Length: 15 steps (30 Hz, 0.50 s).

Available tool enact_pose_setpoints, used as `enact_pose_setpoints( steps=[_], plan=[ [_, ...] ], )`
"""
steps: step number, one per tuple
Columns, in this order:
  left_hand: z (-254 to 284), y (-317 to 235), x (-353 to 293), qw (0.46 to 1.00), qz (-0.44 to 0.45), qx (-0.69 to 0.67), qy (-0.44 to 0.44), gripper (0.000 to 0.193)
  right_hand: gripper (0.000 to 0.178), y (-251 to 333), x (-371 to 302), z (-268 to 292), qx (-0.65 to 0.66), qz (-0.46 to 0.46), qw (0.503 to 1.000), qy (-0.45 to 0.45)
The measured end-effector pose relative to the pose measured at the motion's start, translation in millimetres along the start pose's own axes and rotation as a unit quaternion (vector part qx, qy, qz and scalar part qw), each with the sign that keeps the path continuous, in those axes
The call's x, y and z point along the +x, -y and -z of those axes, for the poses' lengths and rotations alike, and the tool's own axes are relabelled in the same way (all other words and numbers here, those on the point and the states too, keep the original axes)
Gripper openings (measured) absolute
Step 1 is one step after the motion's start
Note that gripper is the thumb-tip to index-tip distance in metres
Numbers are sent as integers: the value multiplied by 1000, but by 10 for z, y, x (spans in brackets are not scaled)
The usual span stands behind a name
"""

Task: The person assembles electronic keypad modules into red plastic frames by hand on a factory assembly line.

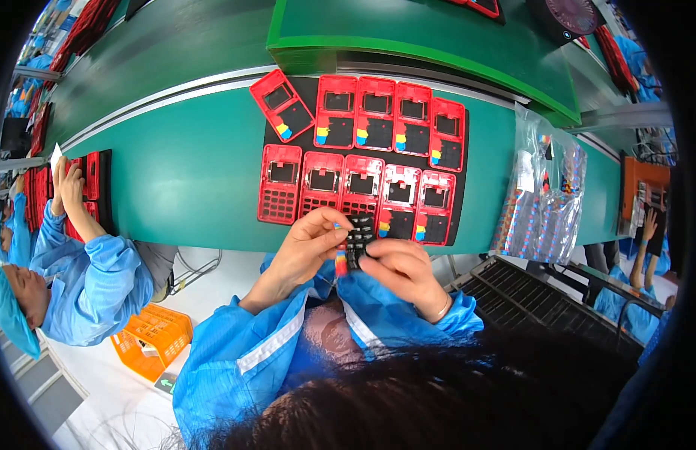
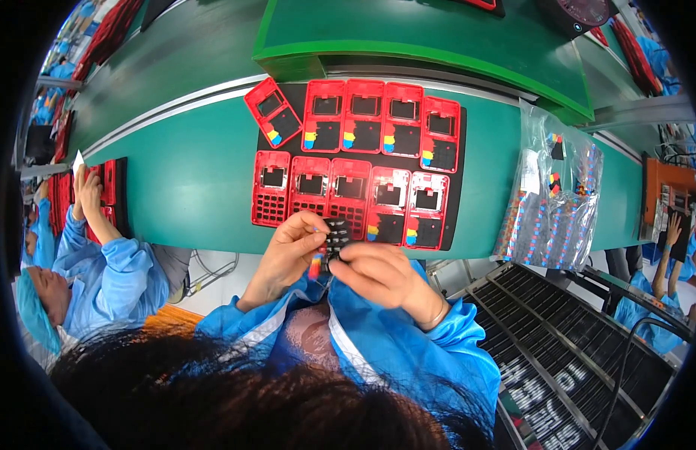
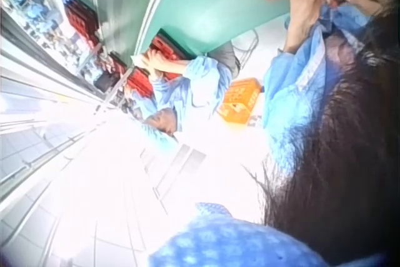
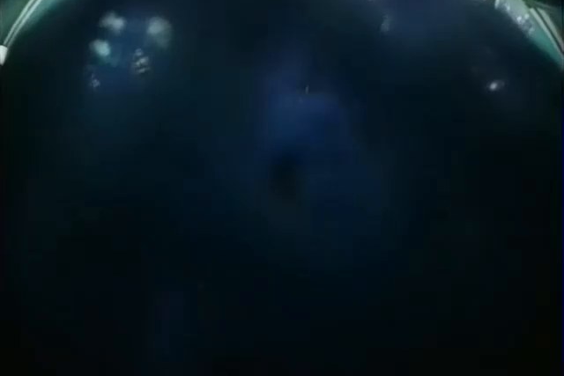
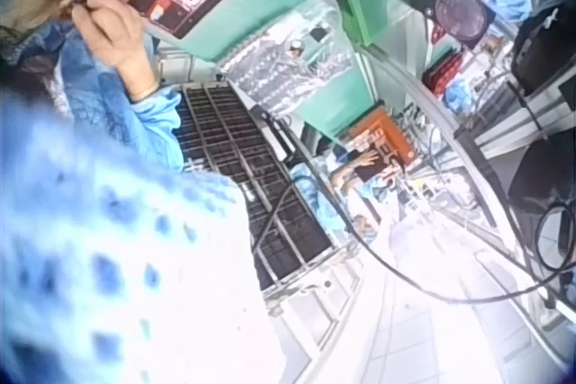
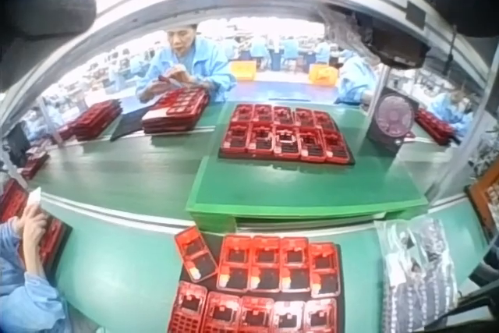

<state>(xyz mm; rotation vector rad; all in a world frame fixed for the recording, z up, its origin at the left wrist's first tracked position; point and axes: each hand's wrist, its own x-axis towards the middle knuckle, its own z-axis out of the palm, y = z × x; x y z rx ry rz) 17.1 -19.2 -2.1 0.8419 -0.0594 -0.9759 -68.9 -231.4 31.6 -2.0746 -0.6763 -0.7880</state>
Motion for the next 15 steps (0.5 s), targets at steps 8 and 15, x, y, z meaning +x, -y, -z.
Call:
enact_pose_setpoints(
  steps=[8, 15],
  plan=[
    [85, -357, -93, 974, -124, 54, -179, 40, 25, -20, 71, -95, -86, -251, 960, -90],
    [102, -348, -94, 979, -104, 43, -171, 47, 29, -163, -28, -336, -210, -221, 952, 12]
  ],
)
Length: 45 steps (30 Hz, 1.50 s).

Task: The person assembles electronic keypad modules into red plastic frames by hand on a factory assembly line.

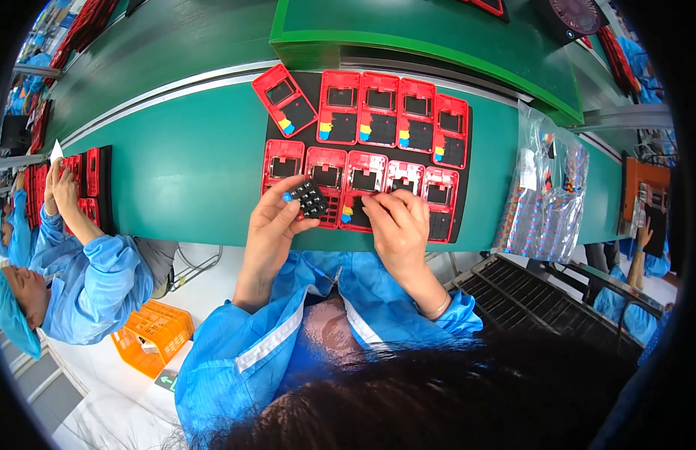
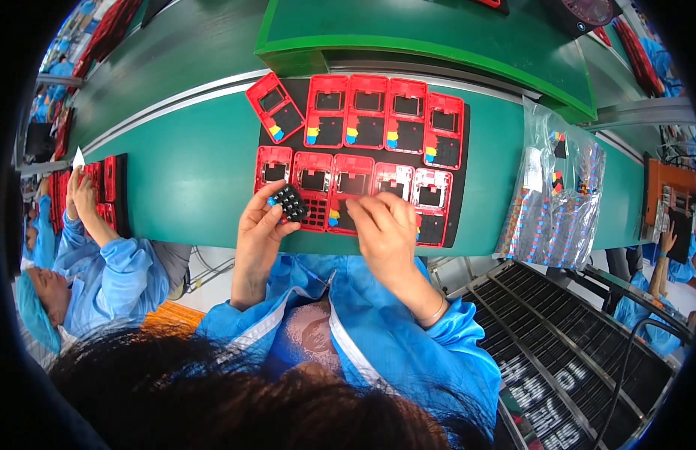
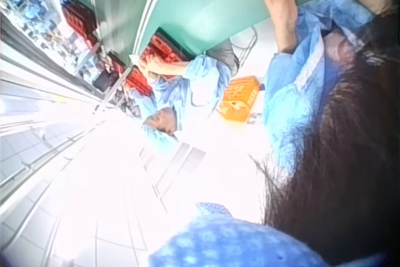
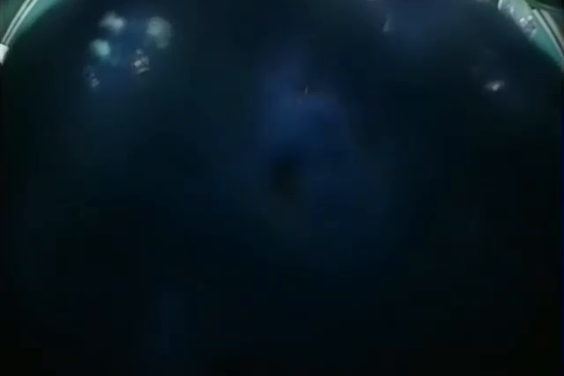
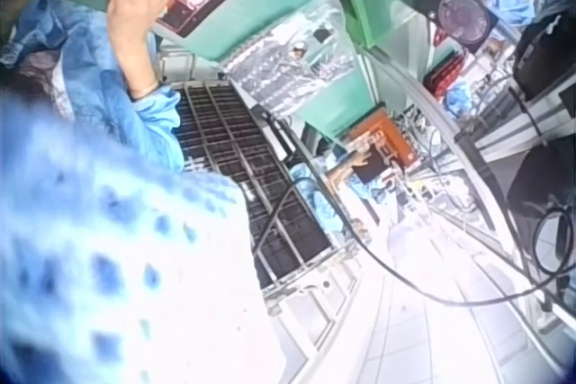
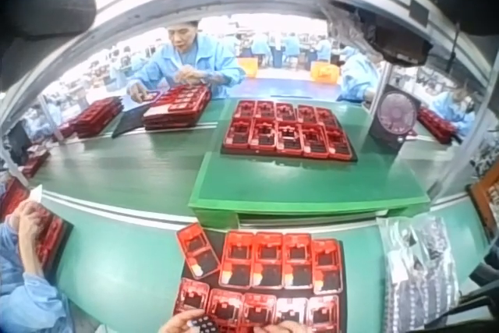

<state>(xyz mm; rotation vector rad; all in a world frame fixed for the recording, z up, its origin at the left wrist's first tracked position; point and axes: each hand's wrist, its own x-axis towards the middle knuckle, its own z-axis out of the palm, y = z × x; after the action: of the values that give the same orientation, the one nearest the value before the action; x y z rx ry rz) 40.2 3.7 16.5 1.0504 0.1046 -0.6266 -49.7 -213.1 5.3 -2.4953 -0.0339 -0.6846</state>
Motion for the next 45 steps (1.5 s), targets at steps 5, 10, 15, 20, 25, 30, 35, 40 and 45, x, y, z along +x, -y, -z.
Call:
enact_pose_setpoints(
  steps=[5, 10, 15, 20, 25, 30, 35, 40, 45],
  plan=[
    [-32, 12, 11, 1000, 6, -6, 17, 43, 38, -12, 47, 67, -35, 1, 999, -6],
    [-32, 35, 39, 1000, 16, -3, 13, 41, 38, -120, 0, 42, -20, 34, 998, 44],
    [-48, 40, 50, 1000, 12, -1, 10, 41, 38, -60, 73, 100, -37, 40, 997, 62],
    [-93, 21, 69, 999, 6, -28, 26, 41, 40, 17, 30, 80, -68, 78, 988, 115],
    [-18, 110, 35, 998, 17, -9, 62, 43, 44, 127, 339, 70, 72, 43, 996, 9],
    [33, 155, -9, 996, 15, 54, 71, 41, 38, 184, 381, -56, 93, 95, 990, 52],
    [304, 192, -73, 995, 43, -64, 58, 37, 34, 194, 270, -112, 140, 159, 976, -52],
    [351, 26, -62, 998, -30, -6, -56, 39, 25, 196, 271, -29, 140, 18, 984, -112],
    [559, 4, -49, 998, -34, 9, -59, 35, 19, 257, 202, -241, -18, 206, 978, 12]
  ],
)
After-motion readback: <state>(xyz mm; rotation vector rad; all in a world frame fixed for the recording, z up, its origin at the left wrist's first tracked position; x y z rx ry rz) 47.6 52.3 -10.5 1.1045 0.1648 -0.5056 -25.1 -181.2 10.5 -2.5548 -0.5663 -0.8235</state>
